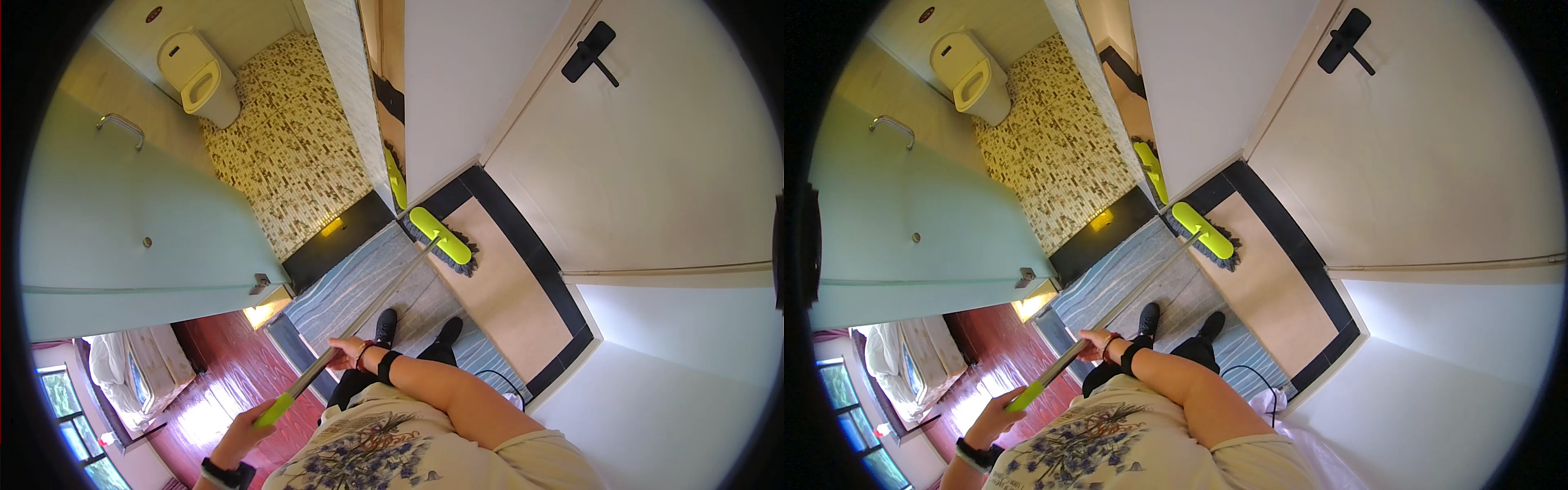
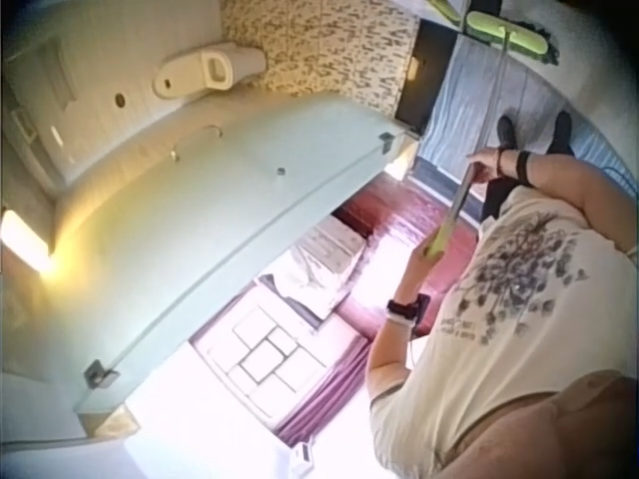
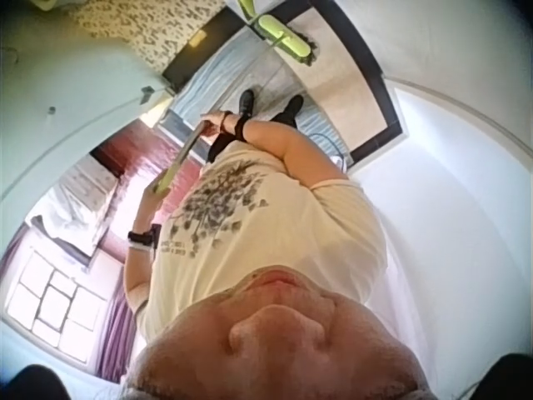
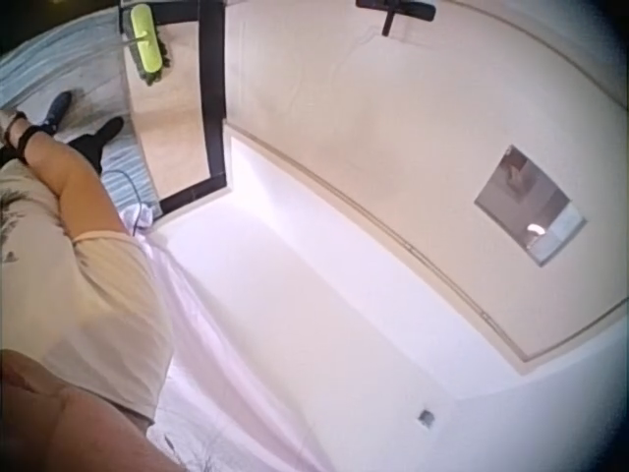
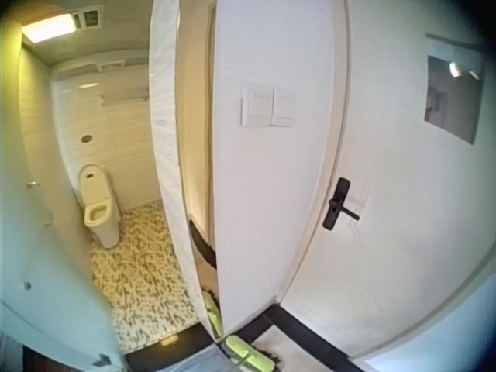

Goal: Mopping the floor in a bedroom and near the bathroom entrance.

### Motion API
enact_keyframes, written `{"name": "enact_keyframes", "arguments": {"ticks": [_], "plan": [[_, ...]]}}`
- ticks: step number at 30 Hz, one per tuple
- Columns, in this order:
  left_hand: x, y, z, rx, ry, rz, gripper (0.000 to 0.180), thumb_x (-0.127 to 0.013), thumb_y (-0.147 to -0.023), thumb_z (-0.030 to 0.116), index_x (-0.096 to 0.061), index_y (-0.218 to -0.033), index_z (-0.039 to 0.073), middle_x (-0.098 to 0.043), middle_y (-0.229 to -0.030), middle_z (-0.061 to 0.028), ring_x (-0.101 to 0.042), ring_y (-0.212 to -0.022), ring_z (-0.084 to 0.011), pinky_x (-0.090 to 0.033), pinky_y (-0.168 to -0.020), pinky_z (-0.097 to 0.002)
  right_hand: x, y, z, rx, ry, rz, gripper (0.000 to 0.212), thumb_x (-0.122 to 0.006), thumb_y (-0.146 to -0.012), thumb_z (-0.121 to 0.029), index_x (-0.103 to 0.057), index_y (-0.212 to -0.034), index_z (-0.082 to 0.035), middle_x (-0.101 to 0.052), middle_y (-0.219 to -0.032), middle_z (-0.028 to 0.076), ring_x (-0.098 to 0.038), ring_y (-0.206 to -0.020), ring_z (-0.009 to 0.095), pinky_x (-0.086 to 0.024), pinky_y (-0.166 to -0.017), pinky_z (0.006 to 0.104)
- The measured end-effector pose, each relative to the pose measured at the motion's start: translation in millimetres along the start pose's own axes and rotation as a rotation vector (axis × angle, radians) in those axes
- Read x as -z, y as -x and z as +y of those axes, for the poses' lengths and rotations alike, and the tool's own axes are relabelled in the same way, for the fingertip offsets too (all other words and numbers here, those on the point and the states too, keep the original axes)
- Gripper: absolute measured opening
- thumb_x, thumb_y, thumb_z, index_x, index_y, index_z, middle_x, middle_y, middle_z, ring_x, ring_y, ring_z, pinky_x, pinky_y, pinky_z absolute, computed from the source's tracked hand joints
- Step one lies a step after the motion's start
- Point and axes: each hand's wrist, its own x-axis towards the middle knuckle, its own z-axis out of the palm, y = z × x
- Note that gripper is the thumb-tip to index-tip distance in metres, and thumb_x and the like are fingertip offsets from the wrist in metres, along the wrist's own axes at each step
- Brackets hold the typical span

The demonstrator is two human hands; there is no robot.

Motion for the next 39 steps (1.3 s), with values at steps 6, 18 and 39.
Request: {"name": "enact_keyframes", "arguments": {"ticks": [6, 18, 39], "plan": [[-12.5, -45.1, 26.5, -0.098, -0.074, -0.04, 0.049, -0.057, -0.074, 0.007, -0.043, -0.121, 0.011, -0.047, -0.067, 0.0034, -0.039, -0.053, -0.0033, -0.034, -0.048, -0.0169, 30.3, 13.8, -39.8, 0.146, -0.066, 0.149, 0.033, -0.055, -0.078, -0.032, -0.053, -0.084, 0.0, -0.058, -0.077, 0.014, -0.059, -0.069, 0.025, -0.051, -0.062, 0.0351], [-73.5, -170.7, 107.4, -0.432, -0.182, -0.141, 0.053, -0.058, -0.072, 0.01, -0.041, -0.122, 0.012, -0.05, -0.067, -0.0015, -0.041, -0.053, -0.0077, -0.037, -0.048, -0.0225, 74.0, 70.3, -115.9, 0.609, 0.574, 0.97, 0.04, -0.051, -0.078, -0.02, -0.04, -0.111, 0.0, -0.054, -0.092, 0.022, -0.055, -0.085, 0.033, -0.047, -0.072, 0.0397], [44.2, -89.2, -8.0, -0.414, -0.407, -0.234, 0.059, -0.059, -0.071, 0.013, -0.035, -0.125, 0.01, -0.057, -0.08, -0.0084, -0.052, -0.065, -0.0145, -0.043, -0.062, -0.0252, -21.6, 13.3, -33.4, 0.865, 1.741, 0.328, 0.017, -0.062, -0.062, -0.018, -0.056, -0.073, -0.007, -0.055, -0.073, 0.01, -0.055, -0.073, 0.028, -0.043, -0.065, 0.0361]]}}
